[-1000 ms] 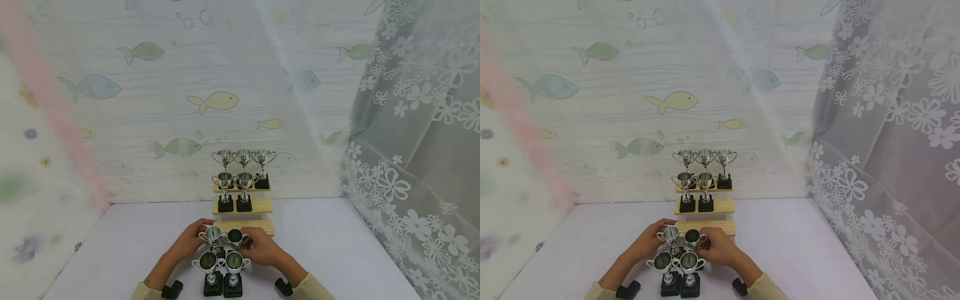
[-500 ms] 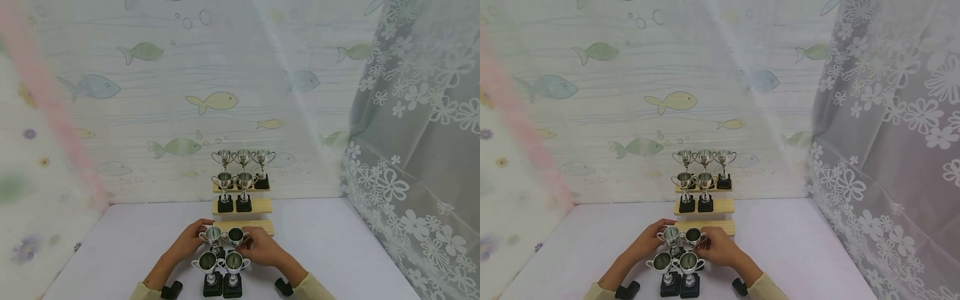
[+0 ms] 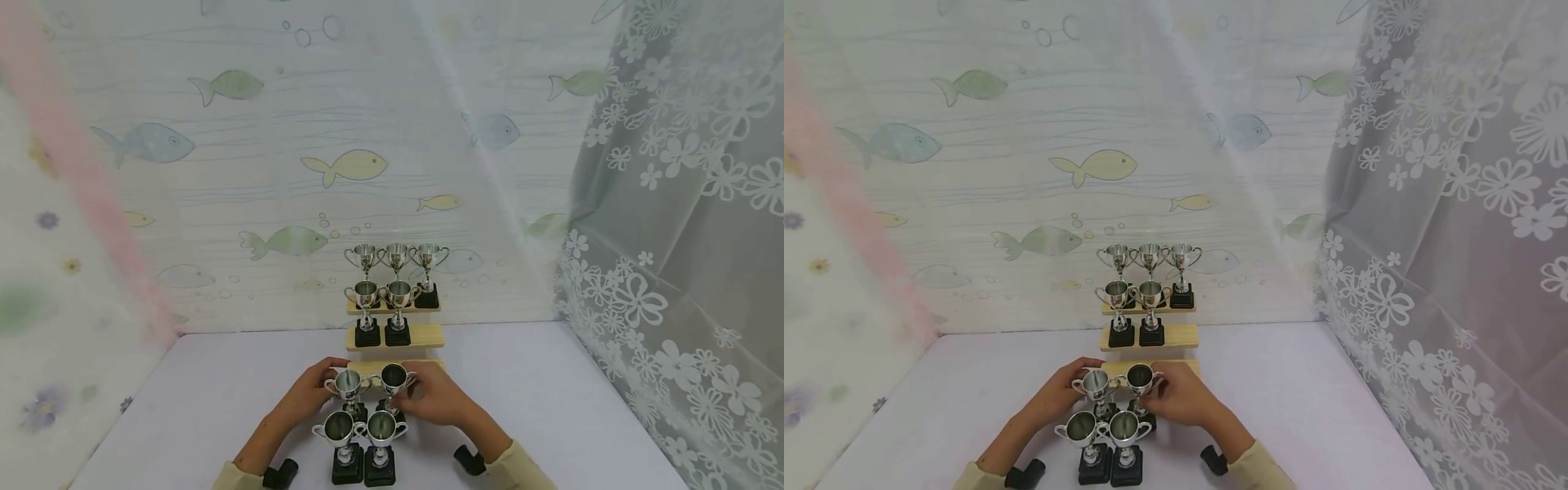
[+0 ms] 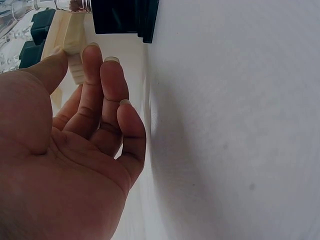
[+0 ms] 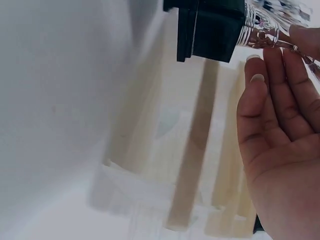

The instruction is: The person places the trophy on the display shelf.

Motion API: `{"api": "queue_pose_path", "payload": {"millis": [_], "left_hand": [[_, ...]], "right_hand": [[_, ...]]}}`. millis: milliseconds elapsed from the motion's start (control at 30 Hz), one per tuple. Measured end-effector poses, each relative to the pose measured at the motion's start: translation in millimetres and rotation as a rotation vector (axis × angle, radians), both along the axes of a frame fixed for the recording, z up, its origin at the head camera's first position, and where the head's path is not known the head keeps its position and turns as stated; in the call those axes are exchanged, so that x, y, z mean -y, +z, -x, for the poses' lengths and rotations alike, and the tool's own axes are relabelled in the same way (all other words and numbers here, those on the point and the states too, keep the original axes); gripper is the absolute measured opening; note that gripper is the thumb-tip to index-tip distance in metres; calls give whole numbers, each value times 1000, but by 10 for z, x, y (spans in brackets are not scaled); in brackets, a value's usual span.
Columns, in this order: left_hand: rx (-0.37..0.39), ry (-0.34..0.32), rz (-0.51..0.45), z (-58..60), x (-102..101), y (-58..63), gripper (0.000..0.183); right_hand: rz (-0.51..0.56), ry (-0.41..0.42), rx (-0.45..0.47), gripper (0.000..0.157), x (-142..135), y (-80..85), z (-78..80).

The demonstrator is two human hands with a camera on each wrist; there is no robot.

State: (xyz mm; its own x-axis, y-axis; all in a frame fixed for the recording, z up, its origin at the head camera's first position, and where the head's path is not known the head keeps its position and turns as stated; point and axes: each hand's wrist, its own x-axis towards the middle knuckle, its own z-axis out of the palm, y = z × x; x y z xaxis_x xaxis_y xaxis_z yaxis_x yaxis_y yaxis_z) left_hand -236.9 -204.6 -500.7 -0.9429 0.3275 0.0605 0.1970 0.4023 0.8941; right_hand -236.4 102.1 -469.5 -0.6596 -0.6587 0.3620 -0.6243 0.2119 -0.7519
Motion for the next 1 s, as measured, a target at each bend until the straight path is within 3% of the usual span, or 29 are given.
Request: {"api": "queue_pose_path", "payload": {"millis": [167,400,1000], "left_hand": [[-8,9,4,6,1,-8,55],[-9,-3,20,23,13,-19,55],[-10,2,42,35,11,-55,53]], "right_hand": [[28,3,-31,16,-46,95,-2],[41,-60,-12,6,-100,172,-7],[127,-181,-68,9,-267,257,56]]}}
